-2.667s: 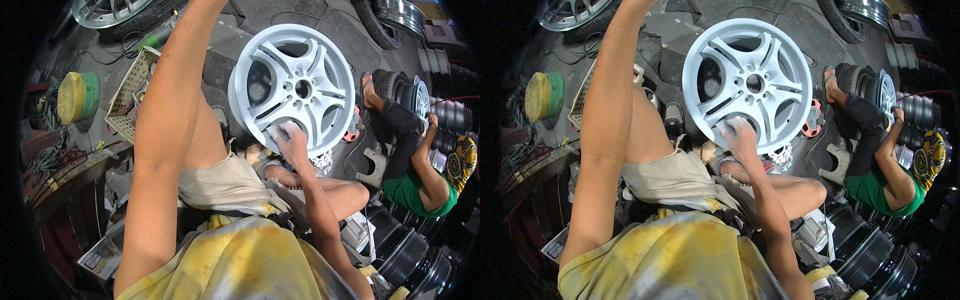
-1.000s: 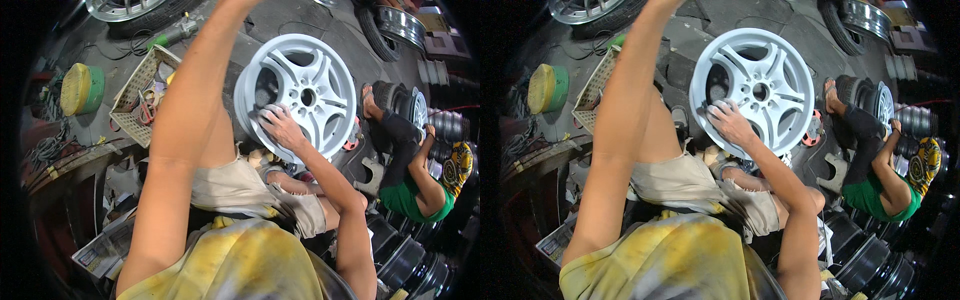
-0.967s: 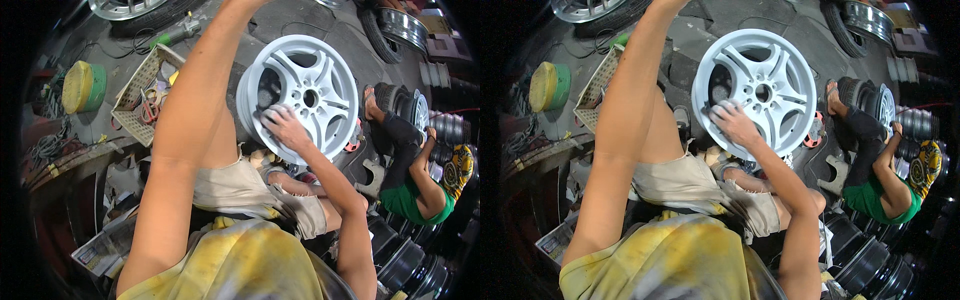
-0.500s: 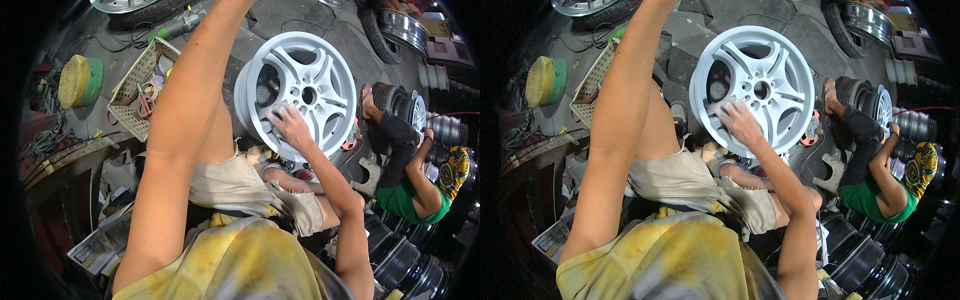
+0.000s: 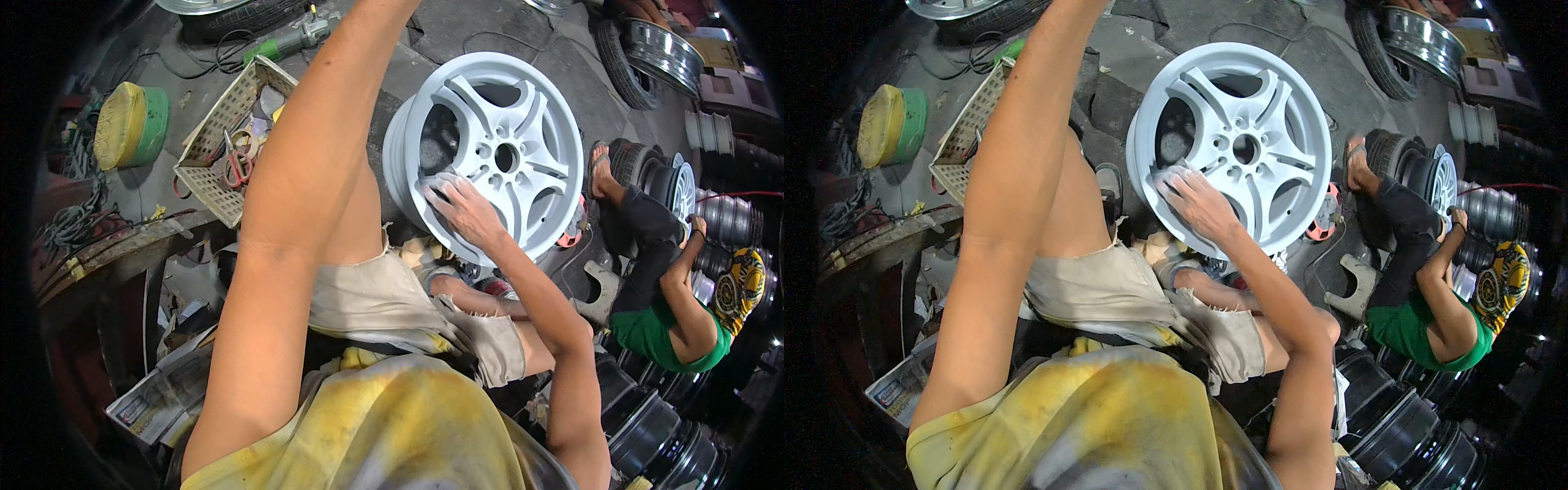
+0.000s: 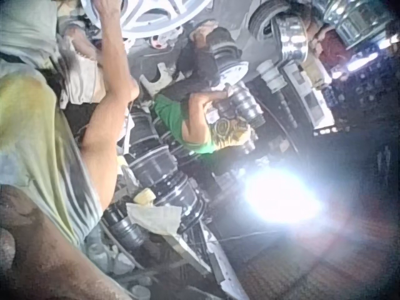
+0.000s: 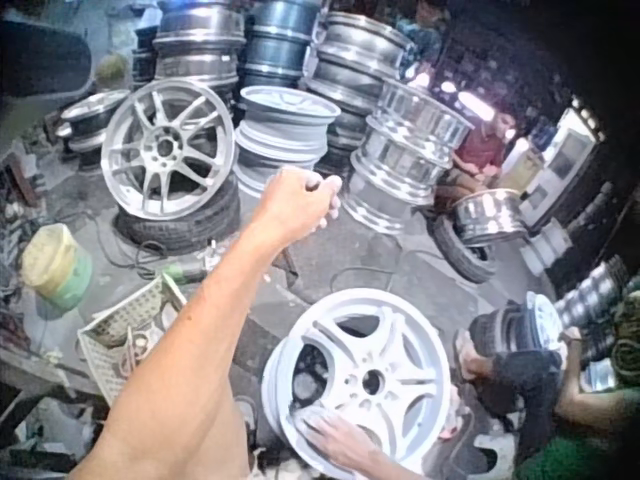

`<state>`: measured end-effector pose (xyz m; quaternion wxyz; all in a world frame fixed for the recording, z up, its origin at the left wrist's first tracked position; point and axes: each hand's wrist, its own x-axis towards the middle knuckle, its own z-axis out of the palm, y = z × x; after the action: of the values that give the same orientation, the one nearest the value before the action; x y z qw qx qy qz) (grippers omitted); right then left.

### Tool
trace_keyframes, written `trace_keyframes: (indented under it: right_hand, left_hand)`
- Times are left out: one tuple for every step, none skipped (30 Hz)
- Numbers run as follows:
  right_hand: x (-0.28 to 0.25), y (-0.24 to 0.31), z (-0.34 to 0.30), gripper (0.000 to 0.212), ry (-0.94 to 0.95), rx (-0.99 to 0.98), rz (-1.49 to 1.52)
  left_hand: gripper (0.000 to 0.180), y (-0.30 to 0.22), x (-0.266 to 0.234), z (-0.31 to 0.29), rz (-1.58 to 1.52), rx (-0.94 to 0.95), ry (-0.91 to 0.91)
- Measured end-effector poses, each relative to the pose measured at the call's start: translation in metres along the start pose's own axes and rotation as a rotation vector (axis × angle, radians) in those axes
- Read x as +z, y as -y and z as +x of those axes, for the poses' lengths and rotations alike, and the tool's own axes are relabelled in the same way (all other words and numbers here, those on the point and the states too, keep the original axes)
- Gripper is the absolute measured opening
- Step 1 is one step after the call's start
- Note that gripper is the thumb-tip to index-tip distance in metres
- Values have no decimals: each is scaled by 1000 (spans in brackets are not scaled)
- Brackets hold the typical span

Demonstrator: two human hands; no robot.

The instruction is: The person sits on the floor and scrubs a silver car wheel with a cloth, focusing on the spokes and rim. They rotate the wheel to access different areas and continue scrubbing until the end of the clip.

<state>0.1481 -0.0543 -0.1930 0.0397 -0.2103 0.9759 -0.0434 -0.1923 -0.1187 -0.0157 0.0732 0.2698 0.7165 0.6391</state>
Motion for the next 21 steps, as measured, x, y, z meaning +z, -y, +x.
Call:
trace_keyframes:
  right_hand:
    - [-2, 1, 5, 53, -3, 20, 12]
    - [-1, 2, 4, 55, 8, 26, 11]
    - [0, 2, 1, 57, 18, 32, 11]
    - [2, 3, -3, 59, 29, 39, 10]
    - [2, 1, -11, 61, 29, 43, 8]
    - [2, 0, -21, 62, 29, 47, 6]
    - [3, -2, -27, 64, 29, 51, 4]
    - [5, 0, -26, 65, 20, 74, 14]
    - [7, 3, -24, 67, 12, 97, 24]
    - [9, 6, -23, 69, 2, 120, 34]
    - [5, 8, -17, 67, -25, 121, 38]
    - [2, 7, -14, 66, -93, 115, 56]
    - [-2, 5, -12, 65, -160, 109, 74]
    - [-5, 4, -14, 64, -221, 107, 92]
    - [-8, 1, -18, 61, -213, 147, 86]
    - [-5, 2, -20, 60, -180, 145, 87]
    - [-3, 2, -21, 58, -152, 145, 82]
    - [-2, 1, -21, 57, -123, 145, 77]
    - [1, 0, -17, 53, -142, 112, 72]
    - [4, 3, -8, 52, -111, 96, 73]
    - [8, 5, 1, 51, -80, 80, 74]
  left_hand:
    - [40, 0, 3, -1, 14, 18, 2]
    - [40, 1, 7, -2, 32, 36, 4]
    - [40, 1, 9, -3, 50, 55, 7]
    - [40, 2, 8, -4, 45, 66, 7]
    - [40, 3, 7, -4, 35, 76, 7]
    - [40, 3, 7, -5, 25, 86, 6]
    - [40, 2, 5, -4, 31, 47, -2]
    - [40, -4, 3, -3, 37, 12, -8]
    - [40, -9, 2, -3, 43, -22, -14]
    - [40, -8, 6, -3, 35, -3, -7]
    - [40, -7, 8, -7, 34, 14, -3]
    - [41, -7, 10, -9, 33, 32, 1]
    - [40, -8, 9, -10, 108, 42, 1]
    - [39, -6, 9, -8, 78, 58, -8]
    - [39, -2, 9, -4, 49, 73, -16]
    - [39, 1, 8, -2, 20, 89, -26]
    - [39, 1, 8, -2, -1, 79, -13]
    - [39, 1, 8, -3, -22, 68, -1]
    - [39, 0, 8, -2, -43, 58, 10]
    - [39, 0, 9, -2, -16, 65, 9]
    - [40, 0, 12, -1, 12, 72, 7]
